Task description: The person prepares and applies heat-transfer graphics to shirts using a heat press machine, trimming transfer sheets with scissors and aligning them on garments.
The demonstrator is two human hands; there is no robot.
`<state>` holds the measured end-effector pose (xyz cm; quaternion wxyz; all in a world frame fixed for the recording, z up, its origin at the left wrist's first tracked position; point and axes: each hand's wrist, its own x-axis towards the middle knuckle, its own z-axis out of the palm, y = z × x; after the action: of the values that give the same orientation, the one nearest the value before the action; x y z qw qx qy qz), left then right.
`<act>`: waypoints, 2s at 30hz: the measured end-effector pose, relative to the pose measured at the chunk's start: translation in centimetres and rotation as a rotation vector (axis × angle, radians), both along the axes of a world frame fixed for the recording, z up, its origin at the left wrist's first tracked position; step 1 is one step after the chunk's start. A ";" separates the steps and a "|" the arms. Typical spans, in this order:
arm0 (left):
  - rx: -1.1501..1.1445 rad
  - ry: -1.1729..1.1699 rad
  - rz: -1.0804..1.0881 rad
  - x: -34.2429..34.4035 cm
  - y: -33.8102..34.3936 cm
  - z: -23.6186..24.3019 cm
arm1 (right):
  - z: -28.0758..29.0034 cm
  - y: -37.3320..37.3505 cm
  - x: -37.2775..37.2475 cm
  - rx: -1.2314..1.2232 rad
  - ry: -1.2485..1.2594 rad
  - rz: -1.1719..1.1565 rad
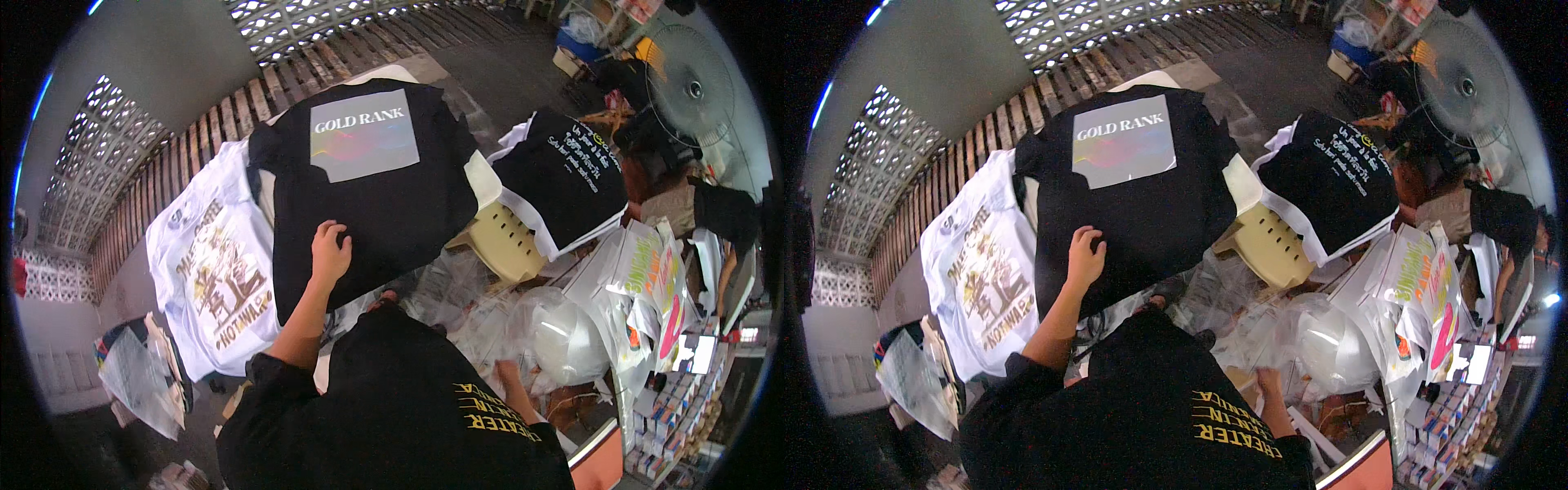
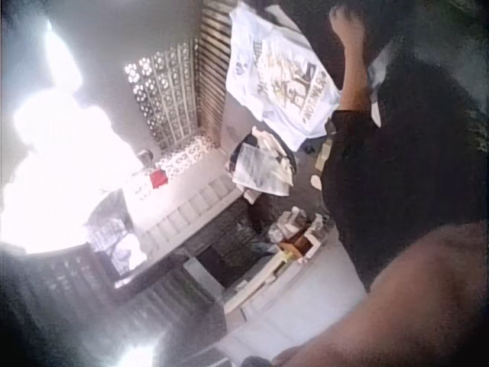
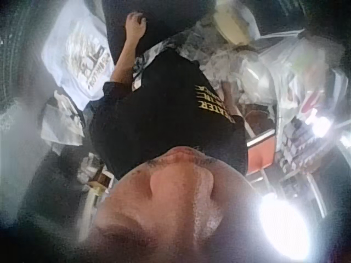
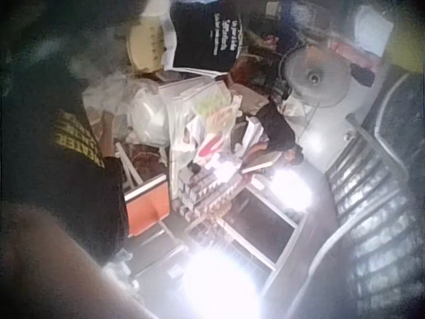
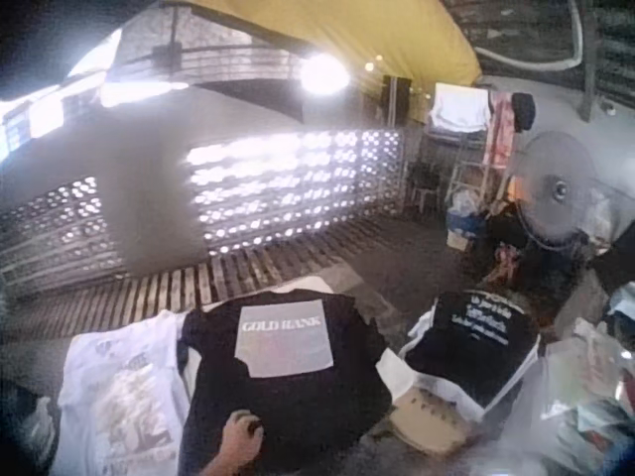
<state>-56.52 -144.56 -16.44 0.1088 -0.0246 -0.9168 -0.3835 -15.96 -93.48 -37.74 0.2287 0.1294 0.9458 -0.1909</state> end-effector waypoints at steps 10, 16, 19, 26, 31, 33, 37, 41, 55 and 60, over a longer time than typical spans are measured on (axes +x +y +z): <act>-0.481 0.198 -0.344 -22.2 13.2 -1.5 | 17.6 -19.4 -35.8 -0.470 0.129 -0.346; -0.728 -0.101 -0.567 -26.6 16.3 -2.3 | 18.9 -18.2 -30.6 -0.424 0.083 -0.509; -0.695 -0.018 -0.513 -26.1 16.1 -2.9 | 16.3 -16.6 -19.2 -0.293 0.035 -1.005; -0.946 -0.140 -0.450 -25.2 17.1 -0.7 | 3.4 -22.8 9.0 -0.201 -0.693 -1.060; -0.696 -0.025 -0.456 -21.2 20.3 -2.5 | -7.1 -28.0 15.2 -0.276 -0.426 -0.794; -0.320 0.215 -0.597 -18.4 20.0 -2.4 | -5.7 -22.9 10.6 -0.298 -0.404 -0.721; -0.112 0.177 -0.806 -3.2 20.7 0.7 | 0.0 -11.0 7.2 -0.098 -0.475 -0.353; 0.009 0.183 -0.780 2.9 18.9 -1.9 | 3.7 -5.8 7.7 -0.308 -0.140 -0.672; -0.331 -0.314 1.246 20.1 -30.8 -4.9 | 17.4 -19.1 -32.8 -1.013 -0.168 -0.199; -0.211 -0.509 1.435 30.5 -40.4 -8.7 | 20.7 -36.4 -37.8 -0.617 -0.790 0.560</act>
<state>-26.03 -185.00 -25.12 0.1137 0.6551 -0.7367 -0.1234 -53.80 -129.92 -17.00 0.6337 -0.1373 0.6874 -0.3273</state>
